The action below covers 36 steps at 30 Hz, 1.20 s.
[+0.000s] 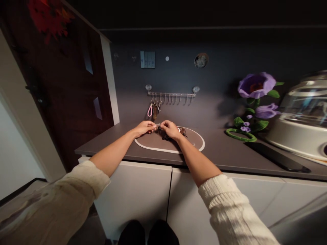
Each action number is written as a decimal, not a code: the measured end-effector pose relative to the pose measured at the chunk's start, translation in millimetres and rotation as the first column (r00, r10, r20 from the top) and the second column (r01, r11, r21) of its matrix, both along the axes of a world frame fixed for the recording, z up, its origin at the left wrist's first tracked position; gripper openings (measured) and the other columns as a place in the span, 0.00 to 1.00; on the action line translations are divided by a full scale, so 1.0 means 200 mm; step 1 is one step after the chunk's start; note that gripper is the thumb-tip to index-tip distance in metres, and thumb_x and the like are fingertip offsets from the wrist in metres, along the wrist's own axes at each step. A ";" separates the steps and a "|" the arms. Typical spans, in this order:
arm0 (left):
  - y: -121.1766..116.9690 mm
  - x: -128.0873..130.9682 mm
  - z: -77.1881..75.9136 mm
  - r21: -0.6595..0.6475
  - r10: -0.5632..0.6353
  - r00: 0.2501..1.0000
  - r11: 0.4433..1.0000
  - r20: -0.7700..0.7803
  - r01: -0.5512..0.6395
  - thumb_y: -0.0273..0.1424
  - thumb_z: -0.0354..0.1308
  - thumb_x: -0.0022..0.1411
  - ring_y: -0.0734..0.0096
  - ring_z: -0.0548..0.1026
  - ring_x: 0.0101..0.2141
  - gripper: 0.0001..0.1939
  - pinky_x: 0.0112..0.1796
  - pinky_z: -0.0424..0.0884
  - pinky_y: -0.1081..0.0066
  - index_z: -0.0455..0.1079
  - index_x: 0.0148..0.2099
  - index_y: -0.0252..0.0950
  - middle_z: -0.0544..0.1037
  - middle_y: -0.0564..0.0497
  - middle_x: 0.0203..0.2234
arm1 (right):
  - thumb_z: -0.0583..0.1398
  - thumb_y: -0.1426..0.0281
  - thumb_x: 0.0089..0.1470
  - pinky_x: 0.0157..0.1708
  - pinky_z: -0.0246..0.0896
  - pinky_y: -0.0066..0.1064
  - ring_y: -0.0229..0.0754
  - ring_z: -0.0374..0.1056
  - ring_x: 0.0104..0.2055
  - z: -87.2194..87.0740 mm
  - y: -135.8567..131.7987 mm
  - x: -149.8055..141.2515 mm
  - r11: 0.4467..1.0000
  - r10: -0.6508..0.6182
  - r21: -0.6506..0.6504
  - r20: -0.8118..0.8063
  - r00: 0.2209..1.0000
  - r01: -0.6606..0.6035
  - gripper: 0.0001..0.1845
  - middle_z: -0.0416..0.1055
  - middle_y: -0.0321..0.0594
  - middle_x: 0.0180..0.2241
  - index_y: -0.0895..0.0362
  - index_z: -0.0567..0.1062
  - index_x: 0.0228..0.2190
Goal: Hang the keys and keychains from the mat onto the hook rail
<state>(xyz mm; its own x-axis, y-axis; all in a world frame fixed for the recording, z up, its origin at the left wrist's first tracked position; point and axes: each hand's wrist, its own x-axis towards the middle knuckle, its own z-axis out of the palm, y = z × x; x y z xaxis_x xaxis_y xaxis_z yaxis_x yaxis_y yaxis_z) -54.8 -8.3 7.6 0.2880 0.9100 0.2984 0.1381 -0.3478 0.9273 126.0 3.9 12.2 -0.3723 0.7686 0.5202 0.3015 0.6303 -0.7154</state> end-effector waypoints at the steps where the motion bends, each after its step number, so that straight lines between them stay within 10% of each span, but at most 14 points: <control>1: 0.00 0.00 0.00 -0.008 0.019 1.000 1.000 -0.022 -0.020 0.32 0.59 0.51 0.83 0.65 0.20 0.10 0.22 0.59 0.78 0.67 0.33 0.29 0.73 0.51 0.24 | 0.56 0.65 0.46 0.31 0.58 0.25 0.31 0.60 0.26 -0.01 0.01 0.00 1.000 -0.009 0.004 -0.007 1.000 0.009 0.09 0.66 0.33 0.24 0.59 0.67 0.26; 11: 0.01 0.03 -0.03 0.000 0.103 0.984 0.995 -0.143 -0.104 0.26 0.55 0.53 0.83 0.65 0.19 0.04 0.24 0.61 0.78 0.67 0.29 0.29 0.70 0.54 0.18 | 0.58 0.64 0.42 0.31 0.62 0.27 0.31 0.62 0.25 0.02 0.03 -0.01 0.995 -0.042 -0.096 -0.226 0.973 0.020 0.11 0.65 0.33 0.24 0.59 0.66 0.26; 26: 0.06 0.06 -0.08 0.208 0.239 0.942 0.959 -0.234 -0.192 0.30 0.52 0.53 0.81 0.63 0.18 0.08 0.23 0.60 0.77 0.67 0.27 0.31 0.70 0.53 0.18 | 0.57 0.73 0.44 0.26 0.64 0.25 0.30 0.62 0.20 0.41 0.24 -0.10 0.969 -0.241 -0.142 -0.325 0.915 0.204 0.04 0.65 0.34 0.18 0.60 0.67 0.21; 36: 0.05 0.09 -0.05 0.208 0.299 0.923 0.945 -0.242 -0.252 0.29 0.52 0.52 0.79 0.63 0.19 0.08 0.24 0.58 0.76 0.67 0.24 0.32 0.69 0.54 0.17 | 0.56 0.75 0.43 0.22 0.64 0.26 0.32 0.63 0.18 0.52 0.39 -0.14 0.902 -0.431 -0.182 -0.353 0.831 0.390 0.04 0.65 0.36 0.15 0.61 0.70 0.21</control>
